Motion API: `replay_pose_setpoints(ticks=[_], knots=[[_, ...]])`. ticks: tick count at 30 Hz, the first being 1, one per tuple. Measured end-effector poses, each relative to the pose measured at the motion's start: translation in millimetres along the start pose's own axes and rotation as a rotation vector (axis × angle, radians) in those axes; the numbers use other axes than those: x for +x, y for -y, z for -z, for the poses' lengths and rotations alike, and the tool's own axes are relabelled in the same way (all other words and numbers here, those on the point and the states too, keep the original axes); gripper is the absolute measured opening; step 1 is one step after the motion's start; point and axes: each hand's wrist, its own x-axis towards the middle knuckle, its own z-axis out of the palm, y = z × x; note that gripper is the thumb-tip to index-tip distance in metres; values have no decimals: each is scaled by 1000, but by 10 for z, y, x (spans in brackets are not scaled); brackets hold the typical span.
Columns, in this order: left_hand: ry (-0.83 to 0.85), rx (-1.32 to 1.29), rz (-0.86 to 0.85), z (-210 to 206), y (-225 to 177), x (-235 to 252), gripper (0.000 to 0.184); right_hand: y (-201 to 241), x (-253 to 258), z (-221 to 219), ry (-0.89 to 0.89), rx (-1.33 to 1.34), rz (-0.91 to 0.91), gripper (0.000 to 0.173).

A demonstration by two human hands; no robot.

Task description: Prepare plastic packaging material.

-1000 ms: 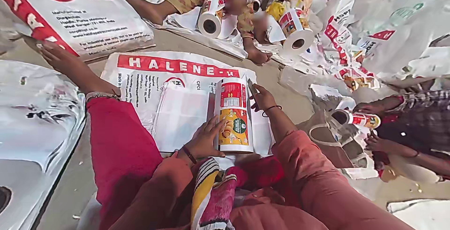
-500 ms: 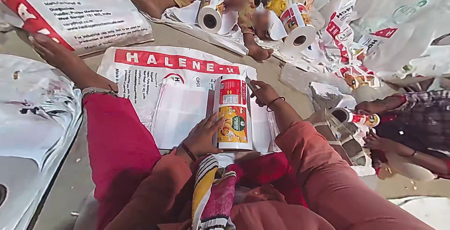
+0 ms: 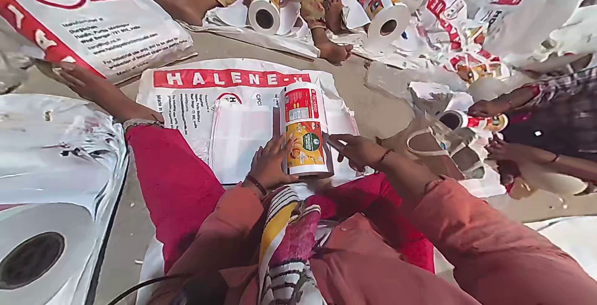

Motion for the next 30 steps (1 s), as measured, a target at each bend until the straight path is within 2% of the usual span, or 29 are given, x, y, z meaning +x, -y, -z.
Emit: replay_pose_setpoints(ticks=[3, 5, 6, 9, 11, 13, 15, 18, 21, 23, 27, 30], knots=[[-14, -5, 4, 7, -4, -47, 118, -61, -618, -164, 208, -41, -2, 47], [-6, -16, 1, 41, 5, -90, 115, -224, -917, -231, 400, 46, 9, 47], [-6, -25, 3, 46, -6, -111, 113, -313, -1021, -235, 416, 113, 37, 49], [-67, 0, -33, 17, -106, -204, 107, -528, -1120, -32, 98, 413, 184, 53], [-152, 37, -142, 49, -235, -189, 96, -615, -962, 169, -133, 748, 296, 53], [-165, 111, -260, 156, -451, -142, 78, -613, -737, 257, -291, 1069, 347, 47], [-72, 192, -340, 344, -742, 1, 58, -622, -430, 251, -370, 1323, 385, 44], [61, 339, -393, 396, -991, 412, 49, -822, 81, 65, -378, 1417, 394, 46], [156, 495, -415, 409, -1101, 759, 44, -968, 355, -118, -387, 1437, 142, 48], [132, 550, -451, 388, -1078, 892, 44, -995, 334, -100, -324, 1379, 98, 49], [-33, 521, -512, 263, -957, 1017, 56, -998, 226, 62, -239, 1370, 240, 49], [-67, 535, -540, 241, -890, 1003, 60, -983, 230, 118, -190, 1411, 257, 49]])
